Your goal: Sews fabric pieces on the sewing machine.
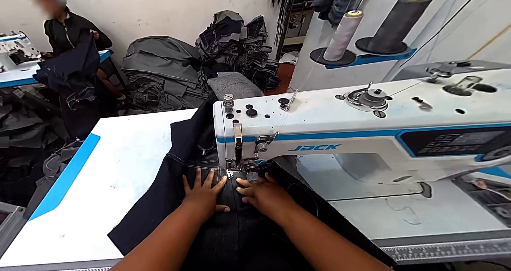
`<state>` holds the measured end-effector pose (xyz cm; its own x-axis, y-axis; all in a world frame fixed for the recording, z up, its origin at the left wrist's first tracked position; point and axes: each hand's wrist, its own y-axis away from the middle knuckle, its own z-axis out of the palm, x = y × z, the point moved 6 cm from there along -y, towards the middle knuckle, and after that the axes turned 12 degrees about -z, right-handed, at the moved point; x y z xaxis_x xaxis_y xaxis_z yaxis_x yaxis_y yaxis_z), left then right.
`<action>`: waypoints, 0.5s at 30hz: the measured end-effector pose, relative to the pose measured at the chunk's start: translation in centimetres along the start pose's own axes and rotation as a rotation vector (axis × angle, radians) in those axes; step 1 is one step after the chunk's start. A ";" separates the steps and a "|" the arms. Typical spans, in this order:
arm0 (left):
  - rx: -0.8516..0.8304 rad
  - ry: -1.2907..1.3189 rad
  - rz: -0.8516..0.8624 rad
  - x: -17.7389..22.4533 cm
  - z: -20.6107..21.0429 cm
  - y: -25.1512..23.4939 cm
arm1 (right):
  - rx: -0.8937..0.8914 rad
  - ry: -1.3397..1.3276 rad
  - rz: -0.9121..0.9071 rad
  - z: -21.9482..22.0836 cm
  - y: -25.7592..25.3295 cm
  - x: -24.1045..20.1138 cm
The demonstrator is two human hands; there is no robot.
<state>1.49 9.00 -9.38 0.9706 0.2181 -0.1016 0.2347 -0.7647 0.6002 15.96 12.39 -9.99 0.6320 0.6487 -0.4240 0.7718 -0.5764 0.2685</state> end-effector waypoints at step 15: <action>-0.046 0.102 -0.002 -1.2 0.6 2.1 | -0.264 0.033 -0.017 -2.1 0.5 -0.5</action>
<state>0.82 6.78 -8.47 0.9591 0.2823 -0.0227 0.2317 -0.7358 0.6363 16.19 12.84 -7.82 0.6174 0.6754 -0.4033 0.7711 -0.4182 0.4802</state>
